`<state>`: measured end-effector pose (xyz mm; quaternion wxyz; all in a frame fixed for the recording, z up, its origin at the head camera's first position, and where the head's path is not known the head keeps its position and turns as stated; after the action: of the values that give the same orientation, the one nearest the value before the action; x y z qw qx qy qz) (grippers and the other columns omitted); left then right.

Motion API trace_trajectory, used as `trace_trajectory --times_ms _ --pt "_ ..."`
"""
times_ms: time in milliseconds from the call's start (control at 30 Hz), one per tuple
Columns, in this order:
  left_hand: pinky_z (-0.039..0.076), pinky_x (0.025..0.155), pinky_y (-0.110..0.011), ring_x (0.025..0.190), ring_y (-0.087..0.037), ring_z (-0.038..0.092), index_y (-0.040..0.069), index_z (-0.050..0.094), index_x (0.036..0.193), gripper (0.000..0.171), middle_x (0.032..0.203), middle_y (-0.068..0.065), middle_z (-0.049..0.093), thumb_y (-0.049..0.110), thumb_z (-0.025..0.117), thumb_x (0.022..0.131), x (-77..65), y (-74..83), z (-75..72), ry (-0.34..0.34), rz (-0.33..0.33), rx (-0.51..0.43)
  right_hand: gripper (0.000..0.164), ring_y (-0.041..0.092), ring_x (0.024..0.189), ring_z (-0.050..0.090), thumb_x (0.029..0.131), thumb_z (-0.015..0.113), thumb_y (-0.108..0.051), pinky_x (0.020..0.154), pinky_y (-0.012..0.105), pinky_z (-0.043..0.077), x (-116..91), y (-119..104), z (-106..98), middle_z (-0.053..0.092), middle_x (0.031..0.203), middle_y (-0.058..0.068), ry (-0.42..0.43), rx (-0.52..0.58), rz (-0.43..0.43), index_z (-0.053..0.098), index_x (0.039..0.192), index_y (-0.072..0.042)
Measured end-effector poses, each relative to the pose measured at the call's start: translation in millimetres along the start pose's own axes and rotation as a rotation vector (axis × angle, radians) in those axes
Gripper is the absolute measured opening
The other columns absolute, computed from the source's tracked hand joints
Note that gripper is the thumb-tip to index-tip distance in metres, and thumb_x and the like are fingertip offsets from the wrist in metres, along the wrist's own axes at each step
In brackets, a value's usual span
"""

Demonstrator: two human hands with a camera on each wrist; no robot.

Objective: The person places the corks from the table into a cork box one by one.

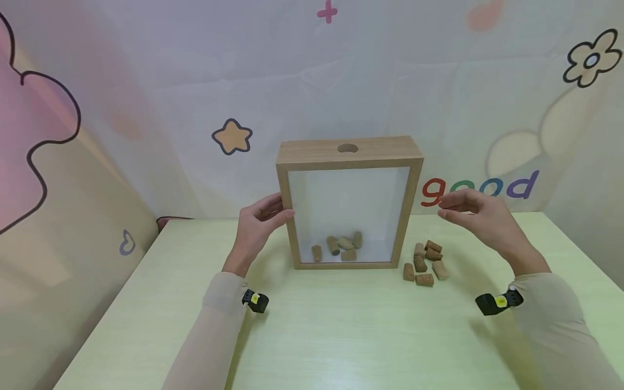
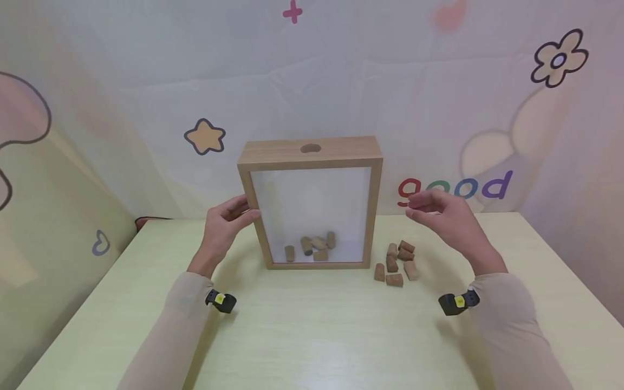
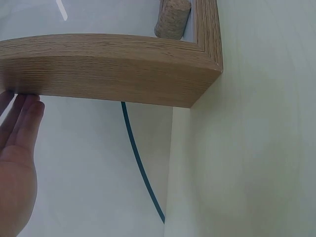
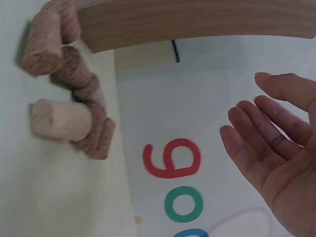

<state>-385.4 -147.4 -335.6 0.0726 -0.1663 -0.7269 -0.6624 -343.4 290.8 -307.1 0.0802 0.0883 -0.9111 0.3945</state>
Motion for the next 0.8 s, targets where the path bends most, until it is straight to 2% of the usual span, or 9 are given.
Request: trace_trajectory --times_ms 67,133,233,433,500,667,800 --pt "0.058 0.1 -0.031 0.125 -0.028 0.067 0.003 0.064 0.145 0.053 0.135 -0.015 0.07 0.017 0.08 0.097 -0.2 -1.3 0.1 -0.001 0.007 -0.004 0.04 -0.003 0.099 0.062 0.103 0.074 -0.032 0.084 0.019 0.049 0.7 5.2 5.9 0.073 0.122 0.014 -0.022 -0.015 -0.006 0.069 0.131 -0.005" --pt "0.058 0.1 -0.031 0.125 -0.028 0.067 0.003 0.064 0.145 0.053 0.135 -0.015 0.07 0.018 0.08 0.097 -0.5 -2.9 0.8 -0.004 0.008 -0.006 0.039 -0.003 0.098 0.062 0.103 0.073 -0.032 0.084 0.018 0.049 0.6 11.5 11.6 0.073 0.121 0.016 -0.041 -0.028 0.006 0.069 0.131 -0.004" --pt "0.057 0.101 -0.031 0.125 -0.027 0.067 0.004 0.064 0.145 0.053 0.135 -0.014 0.07 0.019 0.08 0.097 -0.6 -4.6 1.6 -0.007 0.006 -0.006 0.038 0.008 0.103 0.066 0.104 0.072 -0.029 0.084 0.017 0.051 1.3 20.8 21.2 0.073 0.121 0.017 -0.072 -0.025 0.023 0.069 0.13 -0.002" --pt "0.057 0.101 -0.031 0.125 -0.028 0.067 0.003 0.063 0.146 0.053 0.136 -0.015 0.07 0.017 0.079 0.097 -0.4 -2.0 -0.1 0.0 0.013 0.001 0.041 0.038 0.116 0.067 0.106 0.07 -0.023 0.095 0.045 0.056 5.7 40.5 42.0 0.071 0.125 0.023 -0.151 -0.036 0.068 0.064 0.134 0.006" --pt "0.057 0.101 -0.031 0.125 -0.028 0.067 0.003 0.063 0.145 0.052 0.135 -0.015 0.07 0.016 0.079 0.098 -0.4 -1.6 -0.4 0.0 0.015 -0.001 0.04 0.041 0.115 0.067 0.105 0.07 -0.02 0.096 0.05 0.056 6.7 45.1 47.6 0.071 0.124 0.023 -0.167 -0.043 0.071 0.063 0.134 0.008" --pt "0.057 0.101 -0.031 0.125 -0.027 0.066 0.003 0.063 0.146 0.052 0.136 -0.014 0.07 0.017 0.079 0.098 -0.1 -2.3 -0.5 -0.004 0.011 -0.001 0.039 0.038 0.11 0.067 0.103 0.071 -0.016 0.094 0.051 0.057 6.5 53.5 60.2 0.072 0.12 0.022 -0.232 -0.05 0.08 0.064 0.133 0.008" --pt "0.057 0.101 -0.031 0.126 -0.027 0.066 0.003 0.063 0.146 0.052 0.136 -0.014 0.07 0.017 0.079 0.098 0.3 -1.3 -0.8 -0.004 0.011 0.0 0.036 0.037 0.108 0.068 0.103 0.07 -0.012 0.093 0.051 0.058 7.0 55.3 65.8 0.072 0.118 0.022 -0.263 -0.072 0.05 0.065 0.132 0.009"
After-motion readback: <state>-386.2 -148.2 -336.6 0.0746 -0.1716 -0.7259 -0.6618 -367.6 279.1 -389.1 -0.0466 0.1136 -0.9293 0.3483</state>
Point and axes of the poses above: each hand's wrist, its own x-axis towards the middle knuckle, its own z-axis out of the palm, y = z × x, the point moved 9 cm from there along x, towards the middle knuckle
